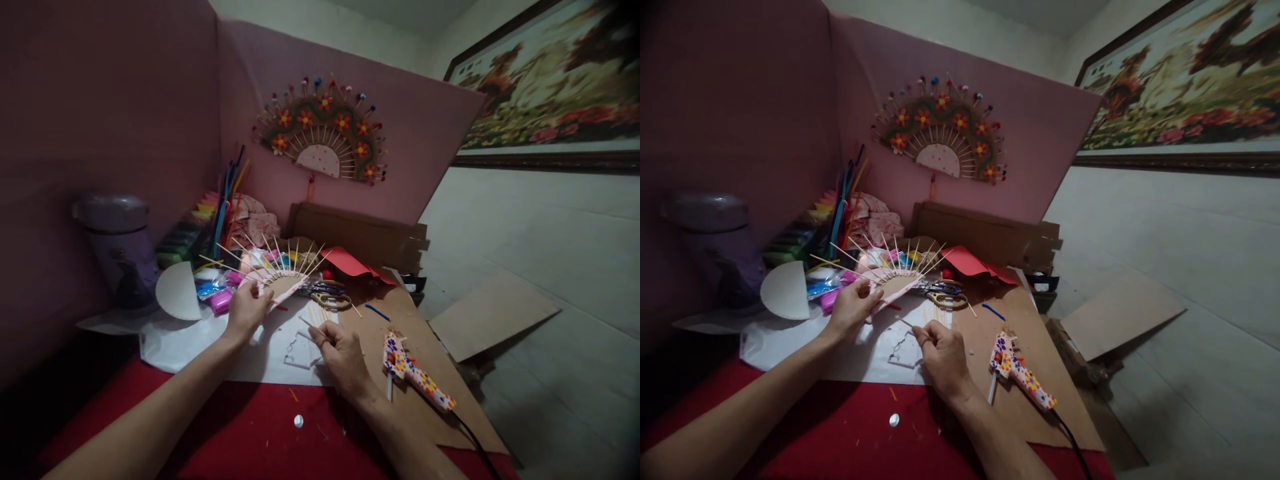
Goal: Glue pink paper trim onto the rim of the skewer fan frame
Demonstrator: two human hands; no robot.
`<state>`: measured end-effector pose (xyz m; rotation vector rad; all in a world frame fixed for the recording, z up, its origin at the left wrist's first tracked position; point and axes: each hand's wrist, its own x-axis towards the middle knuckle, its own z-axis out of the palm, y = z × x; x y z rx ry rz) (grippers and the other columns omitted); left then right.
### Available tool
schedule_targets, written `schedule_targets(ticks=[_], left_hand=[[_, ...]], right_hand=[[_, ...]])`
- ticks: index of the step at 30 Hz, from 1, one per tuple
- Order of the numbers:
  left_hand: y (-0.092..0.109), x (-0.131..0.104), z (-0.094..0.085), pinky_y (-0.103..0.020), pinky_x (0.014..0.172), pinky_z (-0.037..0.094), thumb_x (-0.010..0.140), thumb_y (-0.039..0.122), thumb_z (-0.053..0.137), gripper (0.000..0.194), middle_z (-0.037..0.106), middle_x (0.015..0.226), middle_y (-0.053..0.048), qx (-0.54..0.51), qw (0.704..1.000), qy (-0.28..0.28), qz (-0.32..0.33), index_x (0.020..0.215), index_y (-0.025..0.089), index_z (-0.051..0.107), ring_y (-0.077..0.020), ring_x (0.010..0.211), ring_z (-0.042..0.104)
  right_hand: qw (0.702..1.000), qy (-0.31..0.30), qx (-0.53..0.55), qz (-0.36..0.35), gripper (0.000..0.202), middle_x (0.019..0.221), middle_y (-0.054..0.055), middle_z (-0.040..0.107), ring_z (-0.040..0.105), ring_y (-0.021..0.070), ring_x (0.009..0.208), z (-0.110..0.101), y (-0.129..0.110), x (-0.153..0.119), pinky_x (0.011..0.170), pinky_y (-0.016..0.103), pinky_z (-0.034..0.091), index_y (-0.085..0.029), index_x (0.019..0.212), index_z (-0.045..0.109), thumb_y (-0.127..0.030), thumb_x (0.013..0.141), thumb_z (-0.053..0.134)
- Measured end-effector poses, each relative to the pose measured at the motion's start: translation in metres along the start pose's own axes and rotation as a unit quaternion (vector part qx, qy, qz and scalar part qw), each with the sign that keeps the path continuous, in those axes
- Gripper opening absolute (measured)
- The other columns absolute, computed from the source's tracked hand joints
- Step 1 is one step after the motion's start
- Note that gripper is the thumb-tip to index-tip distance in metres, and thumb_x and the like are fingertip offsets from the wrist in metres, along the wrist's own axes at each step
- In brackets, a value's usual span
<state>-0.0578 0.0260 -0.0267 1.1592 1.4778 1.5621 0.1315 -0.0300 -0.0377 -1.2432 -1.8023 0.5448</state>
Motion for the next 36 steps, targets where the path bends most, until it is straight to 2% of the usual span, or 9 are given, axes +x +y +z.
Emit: schedule_targets(ticks=[6, 7, 9, 12, 14, 17, 22, 32, 36], left_hand=[[0.011, -0.012, 0.001, -0.038, 0.079, 0.037, 0.066, 0.03, 0.06, 0.021, 0.058, 0.087, -0.01, 0.212, 0.964, 0.069, 0.144, 0.081, 0.015, 0.058, -0.0268, 0.091, 0.051], [0.013, -0.016, 0.002, -0.038, 0.081, 0.036, 0.07, 0.03, 0.055, 0.016, 0.058, 0.086, -0.009, 0.221, 0.958, 0.067, 0.171, 0.079, 0.016, 0.058, -0.0262, 0.091, 0.05], [0.019, -0.025, 0.005, -0.034, 0.077, 0.037, 0.078, 0.029, 0.044, 0.018, 0.057, 0.076, -0.006, 0.18, 0.964, -0.005, 0.196, 0.07, 0.018, 0.056, -0.0223, 0.082, 0.05], [0.025, -0.039, 0.01, -0.027, 0.064, 0.039, 0.08, 0.032, 0.044, 0.022, 0.055, 0.065, -0.002, 0.012, 0.977, -0.172, 0.124, 0.067, 0.017, 0.054, -0.0156, 0.065, 0.05], [0.025, -0.046, 0.014, -0.024, 0.054, 0.039, 0.08, 0.036, 0.044, 0.024, 0.056, 0.06, -0.002, -0.098, 0.953, -0.286, 0.027, 0.068, 0.017, 0.052, -0.0129, 0.056, 0.049], [0.021, -0.054, 0.017, -0.022, 0.046, 0.038, 0.081, 0.039, 0.045, 0.026, 0.055, 0.058, -0.001, -0.16, 0.916, -0.363, -0.062, 0.07, 0.017, 0.049, -0.0102, 0.048, 0.046], [0.016, -0.056, 0.02, -0.021, 0.039, 0.04, 0.08, 0.042, 0.048, 0.028, 0.054, 0.055, -0.001, -0.187, 0.893, -0.396, -0.104, 0.073, 0.015, 0.052, -0.0098, 0.044, 0.046], [0.015, -0.056, 0.019, -0.019, 0.034, 0.041, 0.077, 0.041, 0.054, 0.03, 0.053, 0.049, -0.002, -0.209, 0.87, -0.416, -0.161, 0.067, 0.013, 0.054, -0.0087, 0.039, 0.046], [0.011, -0.057, 0.021, -0.018, 0.032, 0.039, 0.073, 0.039, 0.059, 0.028, 0.052, 0.046, -0.001, -0.211, 0.862, -0.429, -0.169, 0.065, 0.012, 0.054, -0.0087, 0.037, 0.045]], right_hand=[[1.0, 0.0, 0.016, 0.009, 0.034, 0.049, -0.006, 0.037, 0.033, 0.0095, 0.049, 0.001, 0.003, 0.001, 0.047, 0.023, 0.025, -0.017, 0.055, 0.048, -0.039, 0.081, 0.048], [1.0, 0.003, 0.024, 0.009, 0.032, 0.05, -0.005, 0.037, 0.034, 0.0096, 0.049, 0.001, 0.003, 0.002, 0.046, 0.022, 0.025, -0.017, 0.057, 0.05, -0.038, 0.081, 0.048], [0.999, 0.008, 0.052, 0.01, 0.027, 0.052, -0.005, 0.041, 0.035, 0.0097, 0.049, 0.001, 0.002, 0.002, 0.046, 0.022, 0.027, -0.017, 0.063, 0.053, -0.036, 0.081, 0.048], [0.994, 0.006, 0.108, 0.02, 0.023, 0.058, -0.004, 0.046, 0.04, 0.0102, 0.052, 0.002, 0.0, 0.003, 0.048, 0.022, 0.031, -0.016, 0.073, 0.056, -0.035, 0.082, 0.047], [0.988, -0.008, 0.148, 0.033, 0.024, 0.06, -0.003, 0.048, 0.041, 0.0103, 0.052, 0.002, -0.001, 0.004, 0.048, 0.022, 0.033, -0.017, 0.073, 0.056, -0.037, 0.082, 0.047], [0.97, -0.047, 0.23, 0.063, 0.024, 0.059, -0.002, 0.052, 0.044, 0.0098, 0.05, 0.003, -0.003, 0.004, 0.047, 0.022, 0.035, -0.017, 0.072, 0.054, -0.039, 0.08, 0.05], [0.938, -0.036, 0.324, 0.117, 0.023, 0.048, -0.007, 0.048, 0.033, 0.0054, 0.035, 0.003, -0.002, 0.004, 0.036, 0.018, 0.024, -0.018, 0.084, 0.051, -0.038, 0.075, 0.059], [0.954, -0.025, 0.294, 0.052, 0.022, 0.058, -0.003, 0.054, 0.04, 0.0063, 0.041, 0.001, -0.003, 0.0, 0.039, 0.019, 0.03, -0.016, 0.093, 0.058, -0.033, 0.078, 0.056], [0.962, -0.014, 0.27, 0.04, 0.018, 0.056, -0.003, 0.055, 0.045, 0.0081, 0.044, 0.001, -0.006, -0.001, 0.041, 0.019, 0.032, -0.016, 0.084, 0.059, -0.032, 0.076, 0.059]])
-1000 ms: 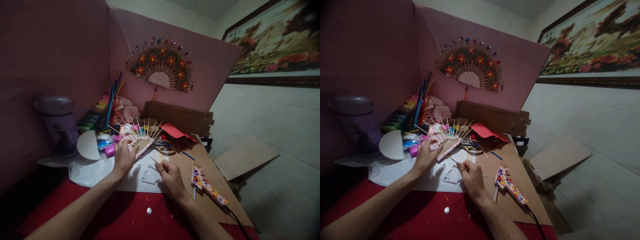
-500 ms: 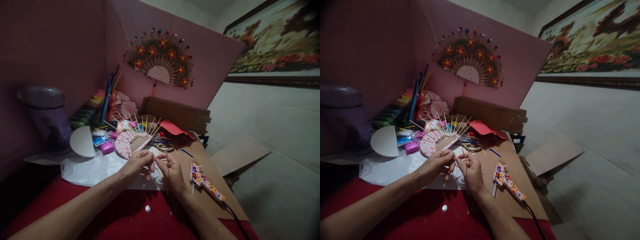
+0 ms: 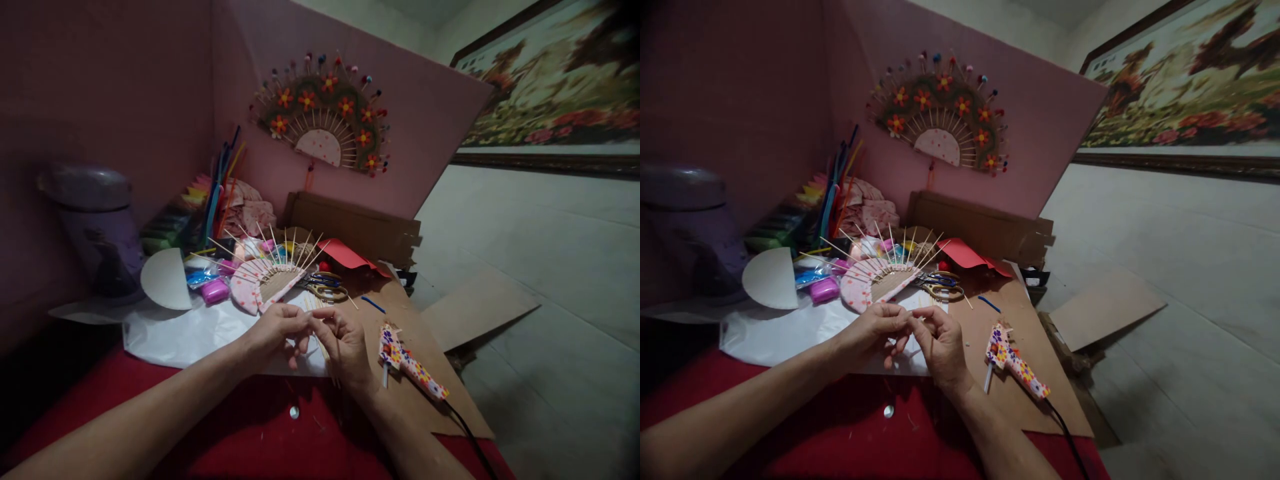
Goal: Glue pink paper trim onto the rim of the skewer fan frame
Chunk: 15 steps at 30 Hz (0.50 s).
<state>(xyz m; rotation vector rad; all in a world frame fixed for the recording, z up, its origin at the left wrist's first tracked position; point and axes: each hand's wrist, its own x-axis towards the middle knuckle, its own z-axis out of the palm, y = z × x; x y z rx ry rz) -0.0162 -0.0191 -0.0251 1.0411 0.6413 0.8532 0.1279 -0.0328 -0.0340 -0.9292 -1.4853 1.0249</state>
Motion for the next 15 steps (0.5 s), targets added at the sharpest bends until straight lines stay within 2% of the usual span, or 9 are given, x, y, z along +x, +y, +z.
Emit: schedule_targets(ticks=[3, 8, 12, 14, 15], left_hand=[[-0.003, 0.002, 0.001, -0.019, 0.031, 0.038, 0.073, 0.035, 0.06, 0.026, 0.053, 0.046, -0.002, -0.024, 1.0, 0.002, -0.001, 0.064, 0.011, 0.054, -0.0087, 0.035, 0.045], [-0.007, 0.002, 0.007, -0.015, 0.03, 0.033, 0.075, 0.03, 0.058, 0.021, 0.055, 0.047, -0.002, -0.125, 0.99, -0.041, -0.044, 0.068, 0.009, 0.058, -0.0071, 0.032, 0.045], [-0.003, 0.001, 0.006, -0.018, 0.037, 0.04, 0.079, 0.039, 0.051, 0.031, 0.055, 0.049, -0.003, -0.195, 0.974, -0.057, -0.1, 0.067, 0.011, 0.056, -0.0099, 0.04, 0.051], [0.0, 0.001, 0.002, -0.019, 0.037, 0.042, 0.08, 0.041, 0.049, 0.032, 0.054, 0.048, -0.003, -0.201, 0.976, -0.029, -0.074, 0.068, 0.012, 0.056, -0.0107, 0.042, 0.052], [0.003, 0.0, 0.0, -0.02, 0.036, 0.042, 0.08, 0.038, 0.051, 0.027, 0.055, 0.05, -0.002, -0.18, 0.983, -0.007, -0.043, 0.072, 0.013, 0.057, -0.0108, 0.042, 0.051]], right_hand=[[1.0, 0.011, -0.018, -0.021, 0.015, 0.055, -0.003, 0.056, 0.05, 0.0089, 0.047, 0.001, -0.003, 0.0, 0.044, 0.019, 0.036, -0.016, 0.073, 0.057, -0.03, 0.075, 0.061], [0.999, -0.013, 0.028, -0.036, 0.014, 0.048, -0.005, 0.054, 0.05, 0.0089, 0.039, 0.005, -0.005, -0.004, 0.043, 0.02, 0.041, -0.019, 0.077, 0.05, -0.031, 0.082, 0.053], [0.991, 0.02, -0.073, -0.11, 0.01, 0.049, -0.005, 0.049, 0.044, 0.0075, 0.039, 0.005, -0.006, -0.013, 0.042, 0.02, 0.037, -0.018, 0.074, 0.053, -0.026, 0.079, 0.056], [0.987, 0.02, -0.107, -0.122, 0.01, 0.051, -0.004, 0.05, 0.043, 0.0076, 0.043, 0.004, -0.007, -0.015, 0.043, 0.02, 0.035, -0.018, 0.072, 0.055, -0.026, 0.078, 0.057], [0.99, 0.009, -0.098, -0.105, 0.011, 0.053, -0.003, 0.051, 0.043, 0.0077, 0.045, 0.003, -0.008, -0.014, 0.044, 0.02, 0.034, -0.018, 0.072, 0.055, -0.027, 0.079, 0.056]])
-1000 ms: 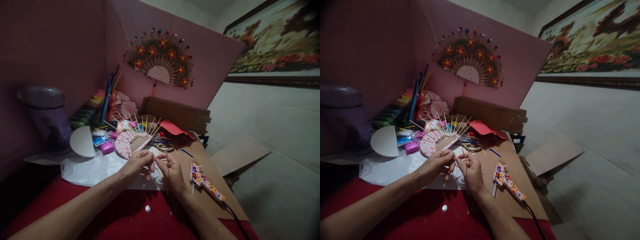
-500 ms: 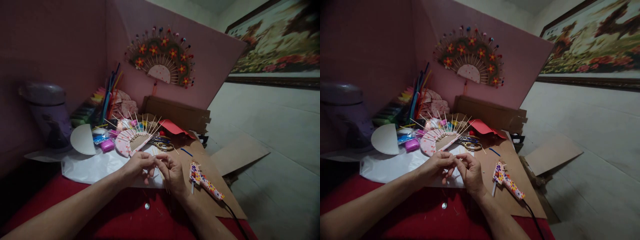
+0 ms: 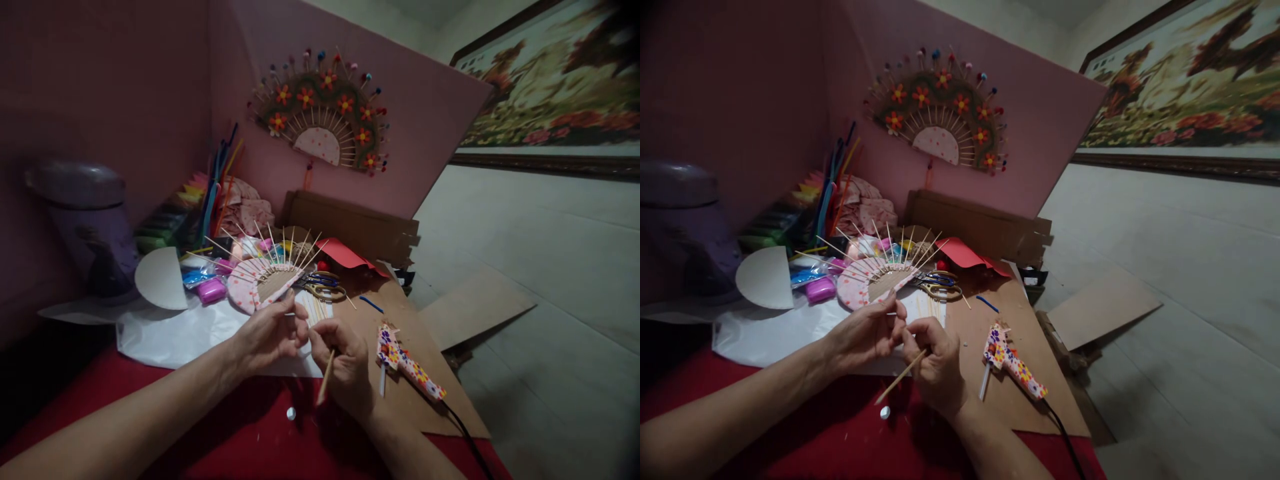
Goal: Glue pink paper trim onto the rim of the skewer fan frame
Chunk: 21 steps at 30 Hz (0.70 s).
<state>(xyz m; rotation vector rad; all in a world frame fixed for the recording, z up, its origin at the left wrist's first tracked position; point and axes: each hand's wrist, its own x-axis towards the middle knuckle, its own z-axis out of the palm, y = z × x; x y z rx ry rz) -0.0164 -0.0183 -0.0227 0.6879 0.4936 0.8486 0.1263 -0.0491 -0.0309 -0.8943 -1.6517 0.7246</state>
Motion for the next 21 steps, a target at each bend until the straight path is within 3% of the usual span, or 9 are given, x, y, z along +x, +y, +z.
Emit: schedule_targets(ticks=[2, 5, 10, 12, 14, 18, 21], left_hand=[[0.004, -0.001, 0.0, -0.02, 0.036, 0.043, 0.075, 0.031, 0.059, 0.018, 0.057, 0.055, -0.001, 0.058, 0.994, 0.037, 0.085, 0.077, 0.013, 0.058, -0.0094, 0.042, 0.05], [0.004, -0.003, 0.004, -0.021, 0.038, 0.045, 0.07, 0.026, 0.065, 0.019, 0.055, 0.058, 0.001, 0.138, 0.974, 0.063, 0.169, 0.083, 0.012, 0.062, -0.0079, 0.044, 0.048], [-0.004, -0.003, 0.011, -0.021, 0.037, 0.046, 0.063, 0.025, 0.07, 0.019, 0.056, 0.065, -0.002, 0.28, 0.924, 0.086, 0.244, 0.076, 0.011, 0.068, -0.0111, 0.052, 0.053], [-0.005, -0.002, 0.011, -0.021, 0.035, 0.045, 0.062, 0.025, 0.07, 0.015, 0.054, 0.065, -0.001, 0.29, 0.906, 0.11, 0.289, 0.07, 0.012, 0.068, -0.01, 0.05, 0.052], [-0.004, -0.002, 0.01, -0.021, 0.036, 0.045, 0.063, 0.025, 0.07, 0.014, 0.055, 0.065, -0.001, 0.288, 0.901, 0.115, 0.302, 0.068, 0.012, 0.068, -0.0094, 0.05, 0.052], [-0.002, -0.002, 0.007, -0.02, 0.037, 0.044, 0.072, 0.028, 0.062, 0.016, 0.057, 0.059, 0.0, 0.262, 0.922, 0.113, 0.262, 0.072, 0.012, 0.065, -0.0068, 0.042, 0.047], [-0.004, 0.0, 0.006, -0.019, 0.034, 0.041, 0.073, 0.03, 0.061, 0.02, 0.058, 0.06, -0.001, 0.293, 0.913, 0.112, 0.263, 0.076, 0.012, 0.065, -0.0063, 0.04, 0.045]], right_hand=[[0.995, -0.034, 0.056, 0.068, 0.015, 0.056, -0.003, 0.051, 0.04, 0.0074, 0.046, -0.002, -0.001, 0.004, 0.043, 0.02, 0.031, -0.017, 0.075, 0.055, -0.031, 0.081, 0.054], [0.981, -0.017, 0.122, 0.15, 0.02, 0.049, -0.007, 0.039, 0.029, 0.0054, 0.043, -0.004, 0.0, 0.012, 0.04, 0.019, 0.023, -0.015, 0.072, 0.055, -0.034, 0.08, 0.055], [0.959, -0.001, 0.208, 0.195, 0.025, 0.044, -0.009, 0.031, 0.02, 0.0044, 0.04, -0.002, 0.002, 0.015, 0.039, 0.02, 0.014, -0.015, 0.067, 0.053, -0.037, 0.078, 0.057], [0.955, -0.001, 0.217, 0.201, 0.026, 0.043, -0.009, 0.031, 0.02, 0.0041, 0.04, -0.001, 0.001, 0.014, 0.039, 0.02, 0.013, -0.014, 0.065, 0.054, -0.037, 0.077, 0.059], [0.953, -0.004, 0.221, 0.209, 0.026, 0.043, -0.009, 0.031, 0.02, 0.0038, 0.04, -0.001, 0.001, 0.013, 0.038, 0.02, 0.013, -0.014, 0.065, 0.055, -0.037, 0.076, 0.06], [0.941, -0.024, 0.246, 0.232, 0.025, 0.041, -0.01, 0.028, 0.017, 0.0033, 0.038, -0.001, 0.003, 0.013, 0.037, 0.02, 0.01, -0.013, 0.07, 0.058, -0.037, 0.078, 0.058], [0.934, -0.02, 0.266, 0.237, 0.024, 0.04, -0.011, 0.026, 0.015, 0.0031, 0.037, -0.002, 0.005, 0.014, 0.036, 0.02, 0.009, -0.013, 0.07, 0.057, -0.036, 0.078, 0.058]])
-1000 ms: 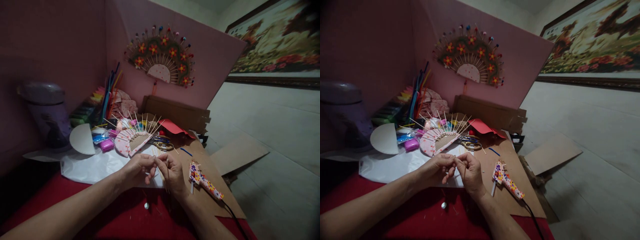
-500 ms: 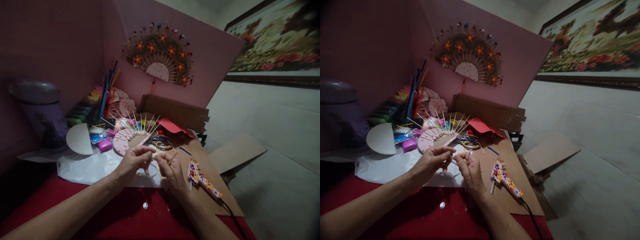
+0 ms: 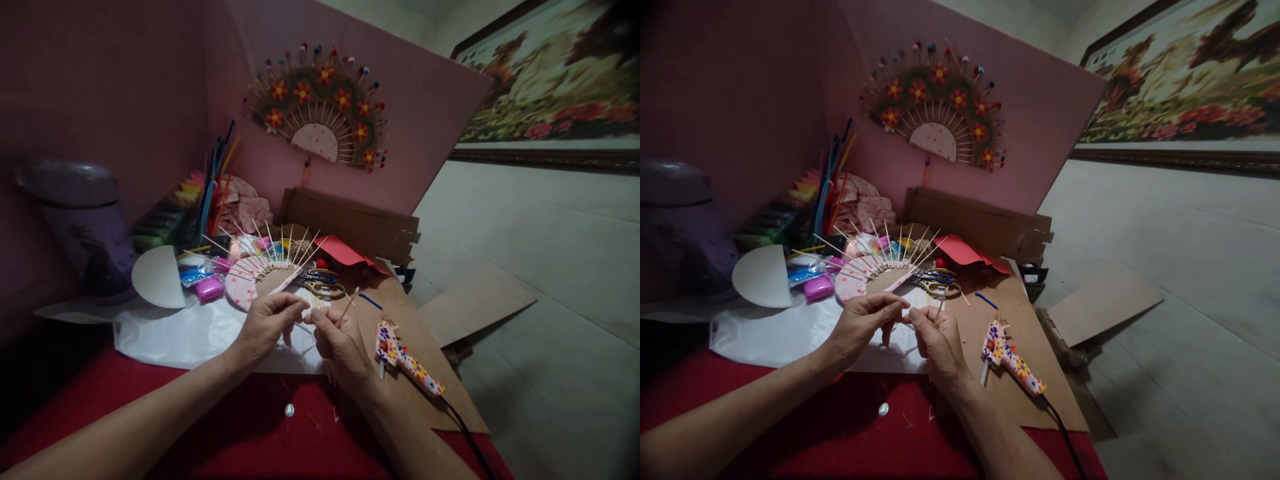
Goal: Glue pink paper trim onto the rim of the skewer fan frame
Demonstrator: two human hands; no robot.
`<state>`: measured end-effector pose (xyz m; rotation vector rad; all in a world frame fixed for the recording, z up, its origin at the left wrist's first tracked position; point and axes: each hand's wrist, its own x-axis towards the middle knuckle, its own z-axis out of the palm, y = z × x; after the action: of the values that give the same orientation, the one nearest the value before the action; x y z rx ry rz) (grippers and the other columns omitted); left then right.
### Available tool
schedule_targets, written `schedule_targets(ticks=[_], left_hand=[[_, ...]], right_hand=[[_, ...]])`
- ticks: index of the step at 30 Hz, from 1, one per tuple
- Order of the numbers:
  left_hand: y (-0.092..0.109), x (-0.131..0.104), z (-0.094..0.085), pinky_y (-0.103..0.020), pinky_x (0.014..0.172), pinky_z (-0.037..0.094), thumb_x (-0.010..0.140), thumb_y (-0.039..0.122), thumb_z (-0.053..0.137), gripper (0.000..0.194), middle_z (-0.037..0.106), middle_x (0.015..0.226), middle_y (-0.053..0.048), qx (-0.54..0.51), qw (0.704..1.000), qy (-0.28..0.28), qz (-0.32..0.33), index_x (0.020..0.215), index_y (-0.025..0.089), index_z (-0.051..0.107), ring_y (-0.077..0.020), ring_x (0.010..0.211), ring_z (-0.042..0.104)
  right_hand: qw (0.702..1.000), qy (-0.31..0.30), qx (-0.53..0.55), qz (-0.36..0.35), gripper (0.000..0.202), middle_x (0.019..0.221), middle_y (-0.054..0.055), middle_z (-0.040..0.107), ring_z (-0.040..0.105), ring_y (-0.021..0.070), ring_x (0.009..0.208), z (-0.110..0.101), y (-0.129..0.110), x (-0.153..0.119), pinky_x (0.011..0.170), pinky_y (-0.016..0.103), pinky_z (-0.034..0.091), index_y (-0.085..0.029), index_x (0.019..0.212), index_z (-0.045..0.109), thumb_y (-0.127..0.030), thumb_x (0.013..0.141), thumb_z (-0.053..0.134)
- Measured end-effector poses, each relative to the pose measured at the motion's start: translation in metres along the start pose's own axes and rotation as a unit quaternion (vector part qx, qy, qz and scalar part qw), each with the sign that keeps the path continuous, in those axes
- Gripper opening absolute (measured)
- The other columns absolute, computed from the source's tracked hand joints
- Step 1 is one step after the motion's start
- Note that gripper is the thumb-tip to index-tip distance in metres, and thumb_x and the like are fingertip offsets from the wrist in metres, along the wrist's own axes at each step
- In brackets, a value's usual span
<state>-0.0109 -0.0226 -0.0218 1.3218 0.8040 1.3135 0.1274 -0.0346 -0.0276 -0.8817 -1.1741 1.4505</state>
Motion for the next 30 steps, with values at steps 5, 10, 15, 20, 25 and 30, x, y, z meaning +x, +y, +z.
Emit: schedule_targets(ticks=[5, 10, 15, 20, 25, 30], left_hand=[[-0.003, -0.003, 0.002, -0.019, 0.036, 0.044, 0.072, 0.031, 0.062, 0.021, 0.06, 0.068, -0.003, 0.081, 0.995, -0.022, 0.045, 0.077, 0.011, 0.066, -0.0097, 0.05, 0.052], [0.008, -0.004, -0.002, -0.017, 0.042, 0.043, 0.077, 0.025, 0.054, 0.016, 0.064, 0.067, -0.004, 0.197, 0.973, -0.057, 0.104, 0.075, 0.013, 0.065, -0.0093, 0.052, 0.054], [0.01, -0.003, -0.001, -0.018, 0.045, 0.042, 0.076, 0.022, 0.054, 0.013, 0.062, 0.062, -0.001, 0.212, 0.971, -0.036, 0.102, 0.067, 0.015, 0.061, -0.0073, 0.048, 0.051], [0.01, 0.002, -0.001, -0.021, 0.033, 0.041, 0.076, 0.031, 0.053, 0.018, 0.051, 0.052, 0.004, 0.04, 0.999, -0.002, -0.011, 0.069, 0.015, 0.055, -0.0078, 0.036, 0.046], [0.01, 0.004, -0.002, -0.022, 0.037, 0.042, 0.072, 0.024, 0.058, 0.013, 0.055, 0.059, 0.002, -0.014, 0.998, -0.02, -0.05, 0.076, 0.012, 0.059, -0.0073, 0.039, 0.048], [0.0, 0.005, -0.003, -0.02, 0.039, 0.038, 0.072, 0.023, 0.06, 0.011, 0.056, 0.059, 0.002, -0.037, 0.995, -0.036, -0.084, 0.076, 0.013, 0.062, -0.0056, 0.04, 0.046]], right_hand=[[0.999, -0.001, 0.035, 0.018, 0.027, 0.042, -0.011, 0.031, 0.016, 0.0023, 0.036, -0.001, 0.001, 0.001, 0.035, 0.019, 0.009, -0.016, 0.063, 0.048, -0.037, 0.075, 0.061], [0.997, -0.026, 0.044, 0.055, 0.028, 0.04, -0.011, 0.031, 0.014, 0.0021, 0.034, -0.003, -0.001, 0.002, 0.033, 0.019, 0.008, -0.014, 0.067, 0.053, -0.04, 0.072, 0.063], [0.993, -0.054, 0.068, 0.075, 0.026, 0.04, -0.012, 0.029, 0.013, 0.0025, 0.035, -0.004, 0.0, 0.001, 0.034, 0.018, 0.008, -0.015, 0.067, 0.052, -0.038, 0.073, 0.063], [0.994, -0.067, 0.039, 0.075, 0.023, 0.039, -0.012, 0.026, 0.012, 0.0031, 0.035, -0.002, -0.005, -0.001, 0.035, 0.019, 0.009, -0.015, 0.069, 0.055, -0.036, 0.073, 0.063], [0.996, 0.023, -0.071, -0.038, 0.021, 0.042, -0.01, 0.03, 0.019, 0.0045, 0.039, -0.002, -0.011, -0.002, 0.037, 0.02, 0.012, -0.015, 0.082, 0.06, -0.033, 0.072, 0.063], [0.997, 0.014, -0.067, -0.029, 0.022, 0.042, -0.009, 0.031, 0.023, 0.0053, 0.039, -0.003, -0.011, -0.001, 0.039, 0.021, 0.018, -0.014, 0.078, 0.062, -0.034, 0.07, 0.063]])
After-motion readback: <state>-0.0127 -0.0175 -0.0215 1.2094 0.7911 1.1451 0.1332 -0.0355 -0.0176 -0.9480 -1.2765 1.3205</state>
